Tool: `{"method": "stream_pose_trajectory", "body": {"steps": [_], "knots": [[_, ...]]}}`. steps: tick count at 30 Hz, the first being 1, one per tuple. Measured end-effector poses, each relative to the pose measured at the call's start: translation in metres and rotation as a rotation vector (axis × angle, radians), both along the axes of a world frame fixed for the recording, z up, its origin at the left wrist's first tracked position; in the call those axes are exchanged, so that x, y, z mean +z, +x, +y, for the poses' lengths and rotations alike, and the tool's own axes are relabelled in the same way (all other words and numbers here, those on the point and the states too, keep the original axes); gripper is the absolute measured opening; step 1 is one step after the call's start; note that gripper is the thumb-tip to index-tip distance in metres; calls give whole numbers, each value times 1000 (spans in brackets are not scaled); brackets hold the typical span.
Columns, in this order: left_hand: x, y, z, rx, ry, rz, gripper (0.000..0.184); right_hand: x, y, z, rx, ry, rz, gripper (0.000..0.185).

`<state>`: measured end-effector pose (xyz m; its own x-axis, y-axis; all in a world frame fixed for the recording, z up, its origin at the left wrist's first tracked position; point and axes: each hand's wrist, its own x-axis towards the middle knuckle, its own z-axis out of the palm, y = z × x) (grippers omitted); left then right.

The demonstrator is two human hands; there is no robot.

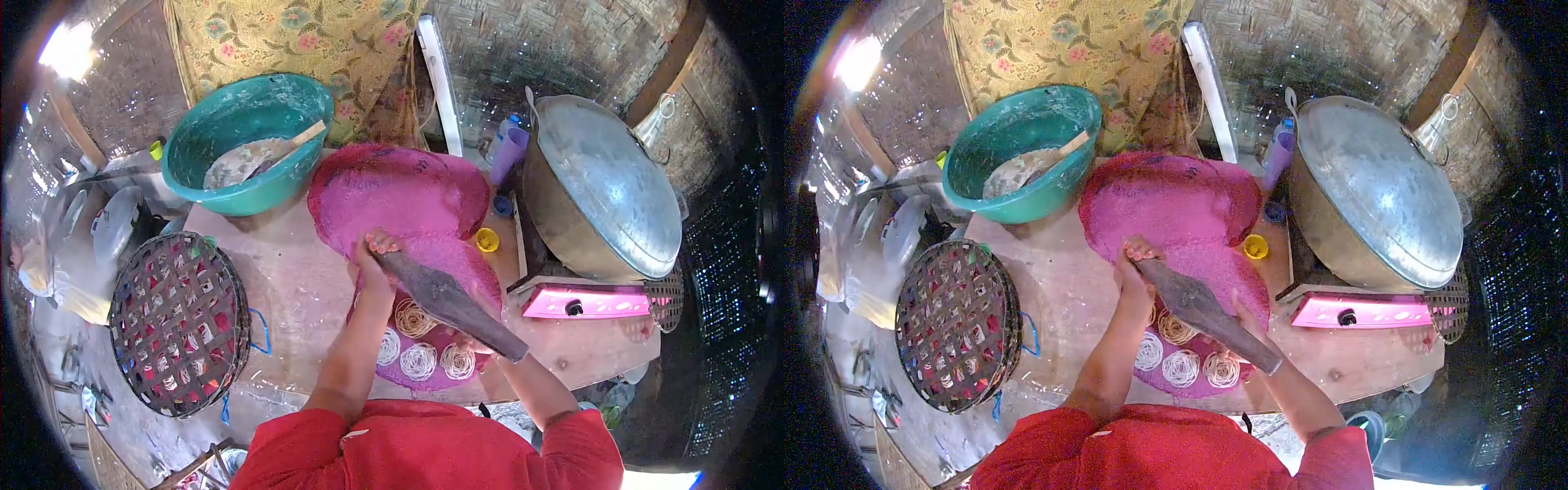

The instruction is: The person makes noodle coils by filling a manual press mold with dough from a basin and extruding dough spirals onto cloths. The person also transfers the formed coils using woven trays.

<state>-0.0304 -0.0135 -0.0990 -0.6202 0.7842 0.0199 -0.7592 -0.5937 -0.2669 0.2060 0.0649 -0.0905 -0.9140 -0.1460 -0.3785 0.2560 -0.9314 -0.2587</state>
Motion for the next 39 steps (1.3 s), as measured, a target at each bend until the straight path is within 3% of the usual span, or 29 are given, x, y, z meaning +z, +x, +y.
{"method": "stream_pose_trajectory", "body": {"steps": [1, 4, 8, 10, 14, 17, 19, 20, 22, 25, 26, 28, 33, 35, 39], "knots": [[3, -2, -3, -6, 97, -20, 23, -8, 1, 5, 63, -39, 26, 86], [-5, -14, -3, 118, -51, 45, 30, 1, -7, 3, 106, -75, 43, 82], [18, -41, -7, 110, 16, 87, 33, 0, -16, -1, 137, 14, 0, 78], [49, -43, -7, 43, 251, 95, 37, 18, -22, -6, 166, 130, -32, 76], [87, -52, -2, -69, 365, 286, 42, 107, -23, -9, 250, 472, -142, 71], [111, -37, 0, -43, 169, 446, 47, 128, 3, 8, 271, 642, -233, 67], [142, 1, 4, -33, -510, 323, 53, 117, 26, 19, 263, 755, -289, 63], [122, 4, 12, -40, -508, 322, 53, 117, 32, 21, 259, 754, -294, 63], [48, 5, 39, -201, -194, 258, 56, 121, 43, 22, 395, 945, -505, 62], [-9, 31, 57, -289, -286, 97, 57, 119, 58, 19, 479, 870, -611, 60], [-5, 37, 56, -262, -286, 113, 56, 117, 59, 18, 470, 867, -617, 60], [6, 33, 58, -259, -302, 120, 55, 114, 54, 14, 442, 1191, -719, 68], [29, 29, 51, -231, -317, 215, 53, 135, 55, -5, 354, 1187, -602, 71], [26, 42, 50, -257, -319, 135, 52, 151, 62, 0, 447, 1150, -766, 63], [39, 37, 59, -247, -295, 150, 52, 145, 58, 7, 428, 1355, -720, 66]]}}
